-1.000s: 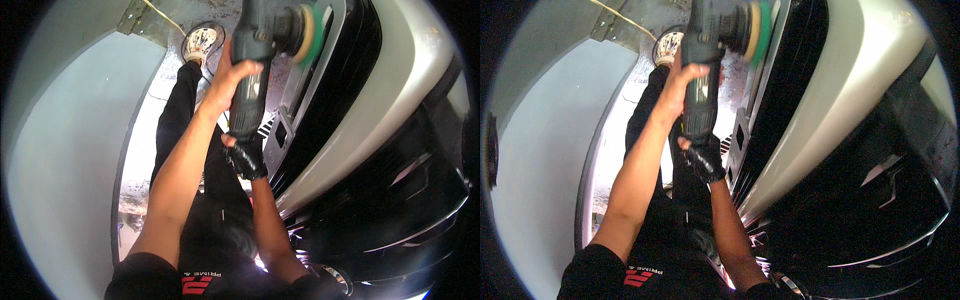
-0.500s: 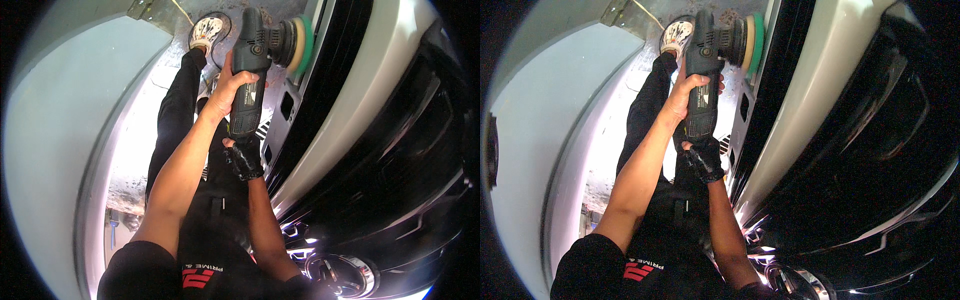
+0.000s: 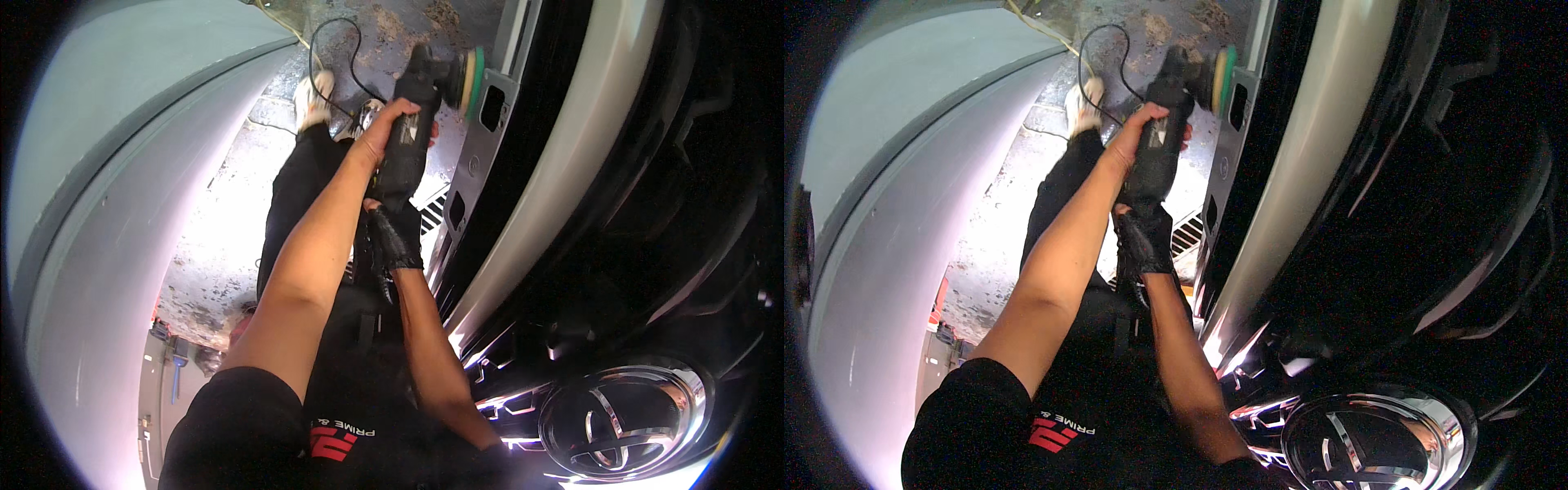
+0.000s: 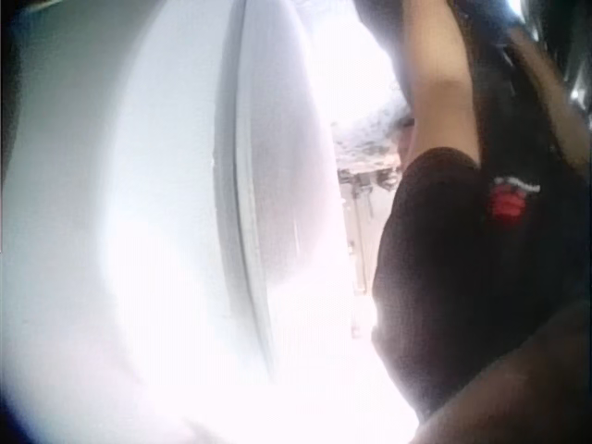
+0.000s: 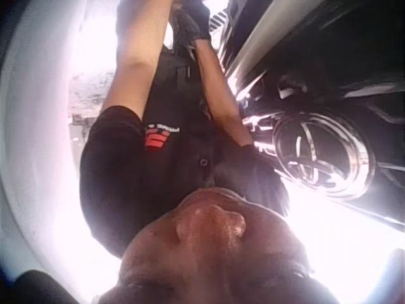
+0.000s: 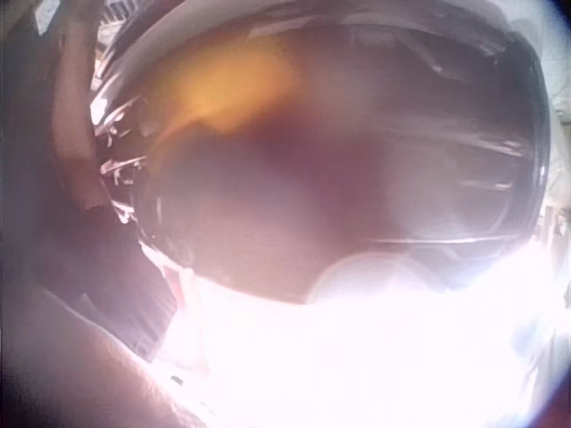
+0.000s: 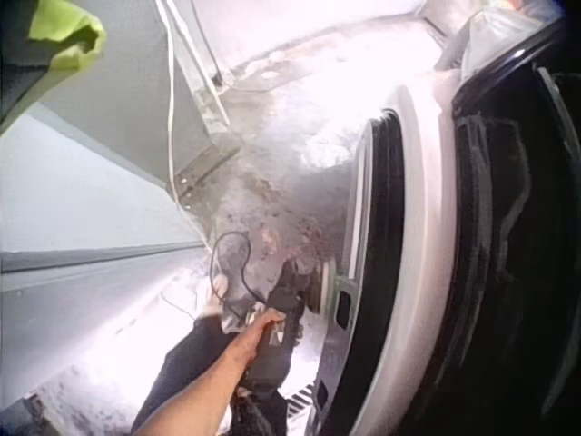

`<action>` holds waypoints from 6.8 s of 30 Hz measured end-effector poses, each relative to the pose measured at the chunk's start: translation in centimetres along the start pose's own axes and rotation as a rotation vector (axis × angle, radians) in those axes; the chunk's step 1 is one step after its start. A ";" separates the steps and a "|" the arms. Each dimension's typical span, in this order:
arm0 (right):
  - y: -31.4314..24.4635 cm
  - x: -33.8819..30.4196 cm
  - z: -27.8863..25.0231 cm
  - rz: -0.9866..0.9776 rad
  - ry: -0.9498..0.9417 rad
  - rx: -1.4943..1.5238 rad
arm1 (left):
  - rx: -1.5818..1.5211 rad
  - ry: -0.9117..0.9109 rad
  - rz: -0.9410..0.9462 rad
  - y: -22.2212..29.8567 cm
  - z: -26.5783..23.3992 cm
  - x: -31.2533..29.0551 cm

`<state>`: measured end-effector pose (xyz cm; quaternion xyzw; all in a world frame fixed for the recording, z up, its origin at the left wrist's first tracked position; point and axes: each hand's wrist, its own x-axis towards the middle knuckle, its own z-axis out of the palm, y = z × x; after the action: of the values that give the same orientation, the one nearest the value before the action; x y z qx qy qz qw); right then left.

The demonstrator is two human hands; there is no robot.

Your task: The person uses a rotary polisher with a green pad to polish the front bumper and hood of a white car. They apply polishing compound to the pad and work systematically across the front fascia, including the grille area and lower bumper, in a professional garage setting.

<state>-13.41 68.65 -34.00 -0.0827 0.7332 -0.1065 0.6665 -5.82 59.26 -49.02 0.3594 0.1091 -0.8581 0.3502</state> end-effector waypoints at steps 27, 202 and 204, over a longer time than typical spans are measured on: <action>6.7 -10.6 -3.0 0.147 -0.039 -0.201 | 0.173 0.315 0.244 -4.3 4.7 -14.2; 43.7 -6.5 -19.4 -0.115 -0.945 0.494 | 1.091 0.616 0.696 -35.5 3.2 -31.1; 44.6 -8.1 -19.7 -0.063 -0.821 0.448 | 1.073 0.632 0.689 -36.9 2.6 -31.6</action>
<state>-31.35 114.61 -36.38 0.0055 0.3648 -0.2408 0.8994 -16.61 101.59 -27.61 0.7280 -0.3521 -0.4884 0.3280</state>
